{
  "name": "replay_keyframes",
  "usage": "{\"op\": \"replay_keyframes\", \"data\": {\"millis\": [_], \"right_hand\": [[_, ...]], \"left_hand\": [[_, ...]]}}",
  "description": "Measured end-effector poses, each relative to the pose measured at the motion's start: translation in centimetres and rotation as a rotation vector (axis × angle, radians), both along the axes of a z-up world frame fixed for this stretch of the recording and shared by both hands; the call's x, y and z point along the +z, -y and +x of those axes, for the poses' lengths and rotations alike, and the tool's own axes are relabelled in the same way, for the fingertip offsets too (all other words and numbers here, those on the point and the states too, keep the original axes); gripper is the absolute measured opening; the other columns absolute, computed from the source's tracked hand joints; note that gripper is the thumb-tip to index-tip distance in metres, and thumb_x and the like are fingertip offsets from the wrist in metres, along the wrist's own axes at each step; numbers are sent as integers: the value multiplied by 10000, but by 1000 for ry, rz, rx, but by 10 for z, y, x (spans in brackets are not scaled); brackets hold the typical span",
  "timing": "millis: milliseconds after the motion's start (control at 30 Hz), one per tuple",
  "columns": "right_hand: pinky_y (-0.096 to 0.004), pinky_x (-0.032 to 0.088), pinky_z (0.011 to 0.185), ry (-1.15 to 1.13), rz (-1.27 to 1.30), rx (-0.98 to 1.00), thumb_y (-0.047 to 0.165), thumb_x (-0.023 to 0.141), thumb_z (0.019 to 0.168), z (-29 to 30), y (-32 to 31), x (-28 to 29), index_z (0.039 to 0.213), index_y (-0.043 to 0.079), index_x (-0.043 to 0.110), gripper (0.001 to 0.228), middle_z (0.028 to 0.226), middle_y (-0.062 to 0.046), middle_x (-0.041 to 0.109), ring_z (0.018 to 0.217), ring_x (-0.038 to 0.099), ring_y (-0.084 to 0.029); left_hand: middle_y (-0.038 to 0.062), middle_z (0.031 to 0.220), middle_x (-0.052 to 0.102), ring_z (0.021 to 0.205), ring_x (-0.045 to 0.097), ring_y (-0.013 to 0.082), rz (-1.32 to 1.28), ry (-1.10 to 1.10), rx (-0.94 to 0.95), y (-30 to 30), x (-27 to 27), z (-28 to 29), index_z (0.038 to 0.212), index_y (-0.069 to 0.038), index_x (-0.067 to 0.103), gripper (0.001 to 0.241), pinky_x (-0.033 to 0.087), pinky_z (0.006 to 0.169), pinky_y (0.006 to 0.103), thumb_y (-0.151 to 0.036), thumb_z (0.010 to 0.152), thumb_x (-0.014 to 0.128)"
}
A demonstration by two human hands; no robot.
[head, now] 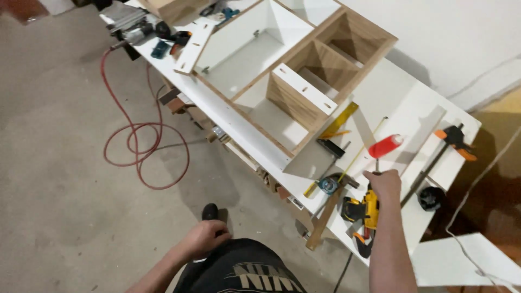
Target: Assembling a wooden cabinet by aligning pre-cut panels and securing them with a power drill on a workbench.
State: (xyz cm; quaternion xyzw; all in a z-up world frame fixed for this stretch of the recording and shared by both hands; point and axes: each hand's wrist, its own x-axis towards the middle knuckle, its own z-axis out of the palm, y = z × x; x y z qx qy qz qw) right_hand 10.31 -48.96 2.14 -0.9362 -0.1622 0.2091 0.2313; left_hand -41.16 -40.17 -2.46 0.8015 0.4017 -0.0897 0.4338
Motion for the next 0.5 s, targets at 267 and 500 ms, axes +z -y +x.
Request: {"op": "replay_keyframes", "data": {"millis": [267,500], "right_hand": [[-522,465,914,-133,-131,-7,402,366,1098,-38,-8,49,1452,-8,505,559,1341,-234,600,1134,594,-403],[-428,520,757,-228,122,-156,215,433,1081,6,-23,10,1187,-12,621,313,1033,-168,709,869,671,-286]], "left_hand": [[20,893,757,805,698,200,-14,28,-57,4,1,-10,863,-145,730,237,547,728,352,-343,982,676],[5,874,747,779,695,191,-11,-5,-66,-18,-33,-14,854,-162,721,227,535,687,348,-363,959,704]]}}
